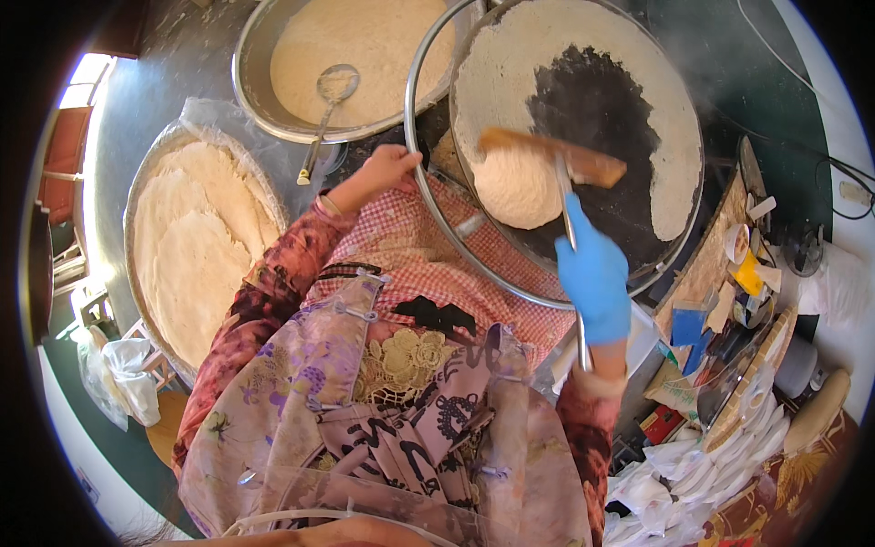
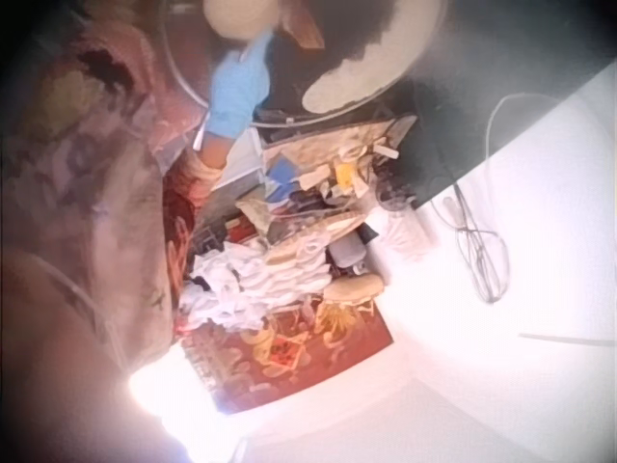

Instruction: The person scoops batter onto a hot griddle, spreads it into a thin round crepe using a wooden tool, cooks it, then removes the crepe and places it on a stack. The cycle repeats with additional batter scoops and spreading.

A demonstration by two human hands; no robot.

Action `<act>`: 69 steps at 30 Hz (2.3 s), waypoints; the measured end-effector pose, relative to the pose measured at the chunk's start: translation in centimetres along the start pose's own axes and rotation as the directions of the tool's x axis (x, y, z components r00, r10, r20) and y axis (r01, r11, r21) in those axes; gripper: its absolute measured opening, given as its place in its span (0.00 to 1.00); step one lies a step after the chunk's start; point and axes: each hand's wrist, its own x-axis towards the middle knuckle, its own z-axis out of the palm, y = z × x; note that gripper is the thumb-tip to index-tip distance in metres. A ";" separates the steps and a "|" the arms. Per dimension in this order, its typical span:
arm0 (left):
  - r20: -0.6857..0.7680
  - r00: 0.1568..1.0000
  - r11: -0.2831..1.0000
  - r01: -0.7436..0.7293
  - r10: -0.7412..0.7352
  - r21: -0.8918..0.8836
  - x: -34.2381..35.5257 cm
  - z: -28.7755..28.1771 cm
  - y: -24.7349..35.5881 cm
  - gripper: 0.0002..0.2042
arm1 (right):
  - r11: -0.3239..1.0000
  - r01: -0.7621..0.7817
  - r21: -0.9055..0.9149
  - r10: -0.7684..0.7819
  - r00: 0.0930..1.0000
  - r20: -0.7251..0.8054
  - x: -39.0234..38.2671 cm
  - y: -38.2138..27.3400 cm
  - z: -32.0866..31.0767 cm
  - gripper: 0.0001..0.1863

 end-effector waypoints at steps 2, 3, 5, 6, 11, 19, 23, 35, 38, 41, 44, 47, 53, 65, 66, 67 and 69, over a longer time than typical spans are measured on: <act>0.021 0.999 0.997 -0.027 0.029 -0.072 0.8 -1.2 1.3 0.19 | 0.997 0.074 0.020 -0.071 0.990 -0.121 3.3 -0.8 1.5 0.29; -0.025 0.999 0.996 -0.037 0.036 -0.081 0.8 -1.5 1.6 0.19 | 0.998 0.066 -0.015 -0.067 0.993 -0.101 3.8 -1.2 2.1 0.29; -0.110 0.993 0.992 -0.062 0.049 -0.113 0.8 -2.0 1.9 0.20 | 0.990 0.127 -0.062 -0.133 0.985 -0.107 3.7 -1.7 2.9 0.29; -0.085 0.994 0.986 -0.076 0.064 -0.148 0.2 -2.1 1.6 0.22 | 0.992 0.088 -0.095 -0.094 0.993 -0.066 2.8 -1.6 3.1 0.30; 0.014 1.000 0.965 0.026 -0.023 -0.262 -4.4 0.7 -1.9 0.22 | 0.997 -0.034 -0.072 0.039 0.997 0.066 -1.0 0.9 0.1 0.32; -0.177 0.977 0.964 -0.157 0.120 -0.215 -2.5 5.4 -3.4 0.15 | 0.991 -0.012 -0.130 0.013 1.000 0.003 3.8 -2.4 2.6 0.32; -0.119 0.991 0.986 -0.073 0.055 -0.148 0.1 2.0 -2.2 0.15 | 0.985 -0.037 -0.169 0.046 0.998 0.051 -0.7 -0.4 0.3 0.31; -0.145 0.986 0.974 -0.112 0.085 -0.195 -0.9 -1.4 -0.5 0.18 | 0.992 -0.029 -0.120 0.036 0.997 0.061 1.1 -1.1 0.8 0.33; -0.060 0.997 0.958 -0.065 0.050 -0.279 -3.8 2.2 -3.0 0.17 | 0.999 -0.028 -0.016 0.028 1.000 0.002 1.2 0.5 -0.2 0.29; -0.049 0.999 0.957 -0.025 0.012 -0.290 -4.6 6.3 -4.2 0.16 | 0.984 0.178 0.030 -0.166 0.955 -0.248 5.6 -0.4 1.5 0.30; -0.154 0.987 0.966 -0.083 0.046 -0.245 -3.6 6.8 -4.1 0.13 | 0.995 0.070 -0.073 -0.077 0.993 -0.089 6.3 -1.8 2.7 0.32; -0.131 0.990 0.982 -0.072 0.049 -0.176 -1.7 4.2 -3.1 0.13 | 0.987 -0.009 -0.163 0.024 0.996 0.088 3.1 -1.7 1.5 0.33; 0.040 0.999 0.985 -0.027 0.034 -0.172 2.1 -1.3 0.6 0.15 | 0.996 0.089 -0.022 -0.090 0.995 -0.052 5.8 -0.3 -0.5 0.33; -0.154 0.988 0.912 -0.058 -0.006 -0.405 -4.0 7.6 -5.6 0.14 | 0.999 0.052 0.000 -0.052 0.999 -0.001 5.7 0.0 -0.5 0.31; -0.175 0.983 0.921 -0.113 0.050 -0.373 -3.8 7.3 -5.7 0.14 | 0.991 0.121 0.058 -0.115 0.989 -0.098 7.0 0.0 0.0 0.31; -0.153 0.987 0.927 -0.106 0.053 -0.360 -3.4 7.0 -5.7 0.13 | 0.979 0.174 0.103 -0.154 0.972 -0.178 8.6 0.1 0.5 0.31; -0.115 0.991 0.940 -0.099 0.064 -0.326 -1.9 5.0 -4.8 0.13 | 0.962 0.186 0.200 -0.167 0.980 -0.110 12.1 0.3 1.4 0.31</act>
